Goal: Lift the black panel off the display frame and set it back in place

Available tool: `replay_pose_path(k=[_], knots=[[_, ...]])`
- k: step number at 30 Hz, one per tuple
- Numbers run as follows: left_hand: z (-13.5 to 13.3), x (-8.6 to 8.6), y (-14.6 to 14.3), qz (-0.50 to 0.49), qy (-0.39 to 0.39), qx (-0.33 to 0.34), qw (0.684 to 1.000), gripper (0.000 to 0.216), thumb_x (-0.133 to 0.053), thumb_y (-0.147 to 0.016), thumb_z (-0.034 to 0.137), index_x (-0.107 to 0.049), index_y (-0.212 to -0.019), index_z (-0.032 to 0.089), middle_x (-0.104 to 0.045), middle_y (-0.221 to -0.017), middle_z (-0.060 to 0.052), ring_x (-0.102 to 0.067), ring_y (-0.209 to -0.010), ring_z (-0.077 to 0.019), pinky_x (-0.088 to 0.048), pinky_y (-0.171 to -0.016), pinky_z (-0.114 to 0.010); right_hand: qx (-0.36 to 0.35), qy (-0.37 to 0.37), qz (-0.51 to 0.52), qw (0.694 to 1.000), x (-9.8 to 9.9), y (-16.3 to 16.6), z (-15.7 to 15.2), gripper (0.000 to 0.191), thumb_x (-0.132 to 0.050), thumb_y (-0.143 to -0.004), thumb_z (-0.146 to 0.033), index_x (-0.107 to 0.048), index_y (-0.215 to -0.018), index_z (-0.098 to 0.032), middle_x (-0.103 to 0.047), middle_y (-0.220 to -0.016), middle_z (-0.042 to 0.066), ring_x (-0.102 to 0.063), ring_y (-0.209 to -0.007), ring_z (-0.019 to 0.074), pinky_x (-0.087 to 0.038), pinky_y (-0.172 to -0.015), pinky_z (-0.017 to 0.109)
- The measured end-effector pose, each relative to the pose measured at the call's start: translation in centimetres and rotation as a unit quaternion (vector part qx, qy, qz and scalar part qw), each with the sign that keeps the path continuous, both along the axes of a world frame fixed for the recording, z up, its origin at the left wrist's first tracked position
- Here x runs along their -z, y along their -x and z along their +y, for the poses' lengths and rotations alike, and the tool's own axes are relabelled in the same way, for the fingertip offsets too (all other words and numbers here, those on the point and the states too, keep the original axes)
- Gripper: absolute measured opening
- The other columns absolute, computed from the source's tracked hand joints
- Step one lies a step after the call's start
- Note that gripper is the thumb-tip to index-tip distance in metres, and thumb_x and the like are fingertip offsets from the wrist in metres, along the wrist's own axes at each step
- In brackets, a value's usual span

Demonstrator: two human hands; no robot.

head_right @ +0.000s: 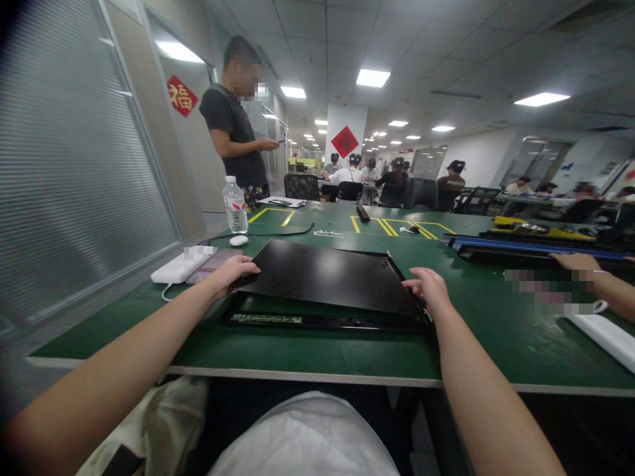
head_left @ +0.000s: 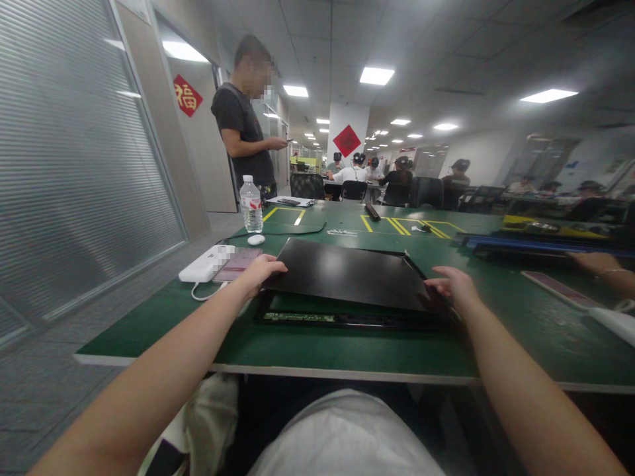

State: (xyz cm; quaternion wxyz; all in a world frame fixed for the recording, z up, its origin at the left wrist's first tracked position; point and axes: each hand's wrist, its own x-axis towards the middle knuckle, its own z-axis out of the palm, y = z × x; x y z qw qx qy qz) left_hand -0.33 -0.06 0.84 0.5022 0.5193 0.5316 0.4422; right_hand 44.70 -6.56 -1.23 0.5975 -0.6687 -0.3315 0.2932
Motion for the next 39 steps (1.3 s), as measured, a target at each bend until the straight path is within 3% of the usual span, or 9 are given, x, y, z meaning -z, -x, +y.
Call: replay_pose_path(k=[13, 23, 31, 39], knots=[[0.1, 0.2, 0.0, 0.004, -0.014, 0.018, 1.0, 0.025, -0.077, -0.047, 0.022, -0.066, -0.068, 0.016, -0.07, -0.06, -0.003, -0.063, -0.055, -0.0175, -0.045, -0.053, -0.026, -0.013, -0.015, 0.004, 1.0, 0.2, 0.0, 0.1, 0.02, -0.064, -0.071, -0.03, -0.06, -0.088, -0.019, -0.07, -0.061, 0.009, -0.046, -0.041, 0.0105, -0.025, -0.037, 0.019], [0.1, 0.7, -0.1, 0.013, -0.01, 0.003, 1.0, 0.036, -0.081, -0.054, 0.017, -0.059, -0.082, 0.019, -0.076, -0.075, -0.004, -0.072, -0.071, -0.0228, -0.054, -0.062, -0.031, -0.009, -0.021, -0.09, 0.996, 1.1, -0.8, 0.6, 0.016, -0.064, -0.072, -0.028, -0.064, -0.084, -0.018, -0.068, -0.059, 0.007, -0.05, -0.042, 0.0114, -0.035, -0.043, 0.022], [0.3, 0.9, 0.0, 0.021, -0.01, 0.009, 1.0, 0.036, -0.081, -0.057, 0.015, -0.057, -0.083, 0.02, -0.076, -0.073, -0.003, -0.073, -0.072, -0.0242, -0.055, -0.064, -0.032, -0.014, 0.009, -0.208, 0.978, 2.5, -2.3, 1.5, 0.024, -0.063, -0.071, -0.034, -0.068, -0.089, -0.018, -0.073, -0.069, 0.008, -0.058, -0.05, 0.015, -0.044, -0.05, 0.026], [0.3, 1.0, -0.1, 0.029, -0.004, 0.01, 1.0, 0.041, -0.083, -0.058, 0.015, -0.054, -0.086, 0.02, -0.075, -0.073, -0.003, -0.074, -0.076, -0.0251, -0.055, -0.065, -0.032, -0.016, 0.032, -0.226, 0.973, 2.4, -2.4, 1.5, 0.027, -0.062, -0.07, -0.035, -0.069, -0.091, -0.019, -0.074, -0.075, 0.008, -0.061, -0.055, 0.0163, -0.047, -0.056, 0.028]])
